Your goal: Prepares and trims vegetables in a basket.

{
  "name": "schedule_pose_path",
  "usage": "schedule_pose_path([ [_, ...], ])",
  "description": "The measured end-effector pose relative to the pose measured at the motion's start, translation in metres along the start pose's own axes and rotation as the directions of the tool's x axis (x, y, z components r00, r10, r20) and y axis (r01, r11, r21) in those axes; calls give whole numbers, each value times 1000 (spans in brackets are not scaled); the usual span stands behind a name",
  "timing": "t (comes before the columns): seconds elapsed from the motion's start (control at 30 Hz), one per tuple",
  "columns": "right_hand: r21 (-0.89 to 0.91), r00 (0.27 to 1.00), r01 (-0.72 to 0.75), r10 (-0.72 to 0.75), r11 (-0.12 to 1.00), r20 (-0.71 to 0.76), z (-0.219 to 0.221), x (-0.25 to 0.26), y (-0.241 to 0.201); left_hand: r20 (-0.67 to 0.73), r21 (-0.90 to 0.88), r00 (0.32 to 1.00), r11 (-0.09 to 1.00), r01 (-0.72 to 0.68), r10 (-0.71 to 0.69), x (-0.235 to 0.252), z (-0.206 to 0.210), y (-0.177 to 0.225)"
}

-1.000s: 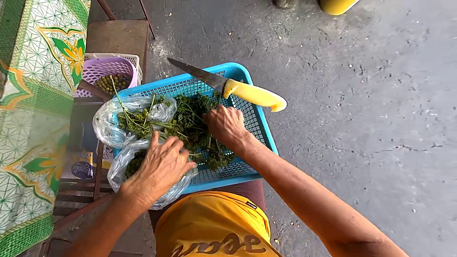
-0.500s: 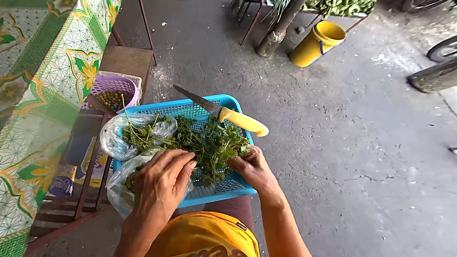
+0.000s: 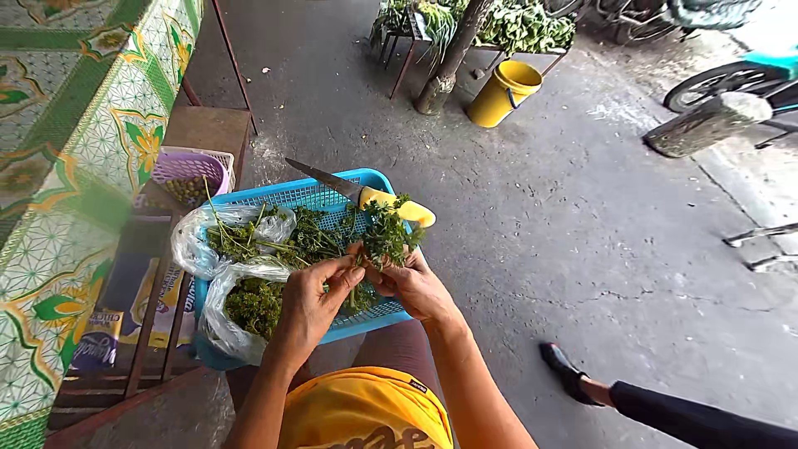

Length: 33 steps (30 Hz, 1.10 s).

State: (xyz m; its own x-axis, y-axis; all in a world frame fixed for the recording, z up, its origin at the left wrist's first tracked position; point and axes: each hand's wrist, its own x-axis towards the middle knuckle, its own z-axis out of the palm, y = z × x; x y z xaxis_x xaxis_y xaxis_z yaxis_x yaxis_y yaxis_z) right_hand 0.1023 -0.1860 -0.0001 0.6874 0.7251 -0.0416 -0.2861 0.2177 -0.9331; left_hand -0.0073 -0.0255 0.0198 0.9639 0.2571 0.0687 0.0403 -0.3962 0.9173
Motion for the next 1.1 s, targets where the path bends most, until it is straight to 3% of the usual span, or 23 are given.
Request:
schedule_pose_path([
  [0.13, -75, 999, -28, 30, 997, 22, 6, 7, 1, -92, -95, 996, 995, -7, -2, -2, 0, -5],
  [0.3, -175, 999, -24, 28, 984, 18, 9, 8, -9, -41, -468, 982, 872, 144, -184, -1, -3, 2],
  [0.43, -228, 998, -61, 60, 972, -13, 1, 6, -6, -22, -556, 977, 814, 165, -213, -3, -4, 2],
  [0.5, -389, 996, -45, 13, 920, -85, -9, 2, -4, -28, -584, 979, 798, 147, -201, -5, -5, 1],
  [0.57, -674, 967, 4, -175, 739, -186, -19, 1, -3, -45, -583, 986, 806, 104, -159, -7, -8, -2],
  [0.63, -885, 882, 27, -428, 466, -198, -26, 6, -7, -84, -548, 992, 836, 35, -96, -9, -10, -6],
  [0.7, -969, 792, -13, -590, 246, -160, -29, 18, -15, -130, -477, 991, 878, -27, -40, -9, -13, -9],
  [0.77, -989, 764, -27, -635, 145, -113, -29, 29, -27, -167, -435, 986, 899, -57, -18, -9, -16, -7],
  [0.83, -988, 784, 17, -615, 156, -83, -23, 34, -39, -180, -484, 983, 873, -56, -37, -10, -20, -2],
  [0.9, -965, 847, 83, -527, 250, -64, -17, 31, -41, -163, -585, 980, 811, -5, -111, -11, -22, 4],
  [1.0, -796, 979, 147, -203, 587, 31, -8, 13, -27, -134, -713, 964, 698, 68, -231, -10, -21, 9],
  [1.07, -558, 983, 174, -107, 811, 150, 6, 0, -13, -132, -740, 954, 667, 87, -271, -7, -20, 10],
  [1.1, -482, 979, 188, -122, 856, 166, 15, -5, -7, -132, -744, 950, 661, 93, -282, -6, -18, 10],
])
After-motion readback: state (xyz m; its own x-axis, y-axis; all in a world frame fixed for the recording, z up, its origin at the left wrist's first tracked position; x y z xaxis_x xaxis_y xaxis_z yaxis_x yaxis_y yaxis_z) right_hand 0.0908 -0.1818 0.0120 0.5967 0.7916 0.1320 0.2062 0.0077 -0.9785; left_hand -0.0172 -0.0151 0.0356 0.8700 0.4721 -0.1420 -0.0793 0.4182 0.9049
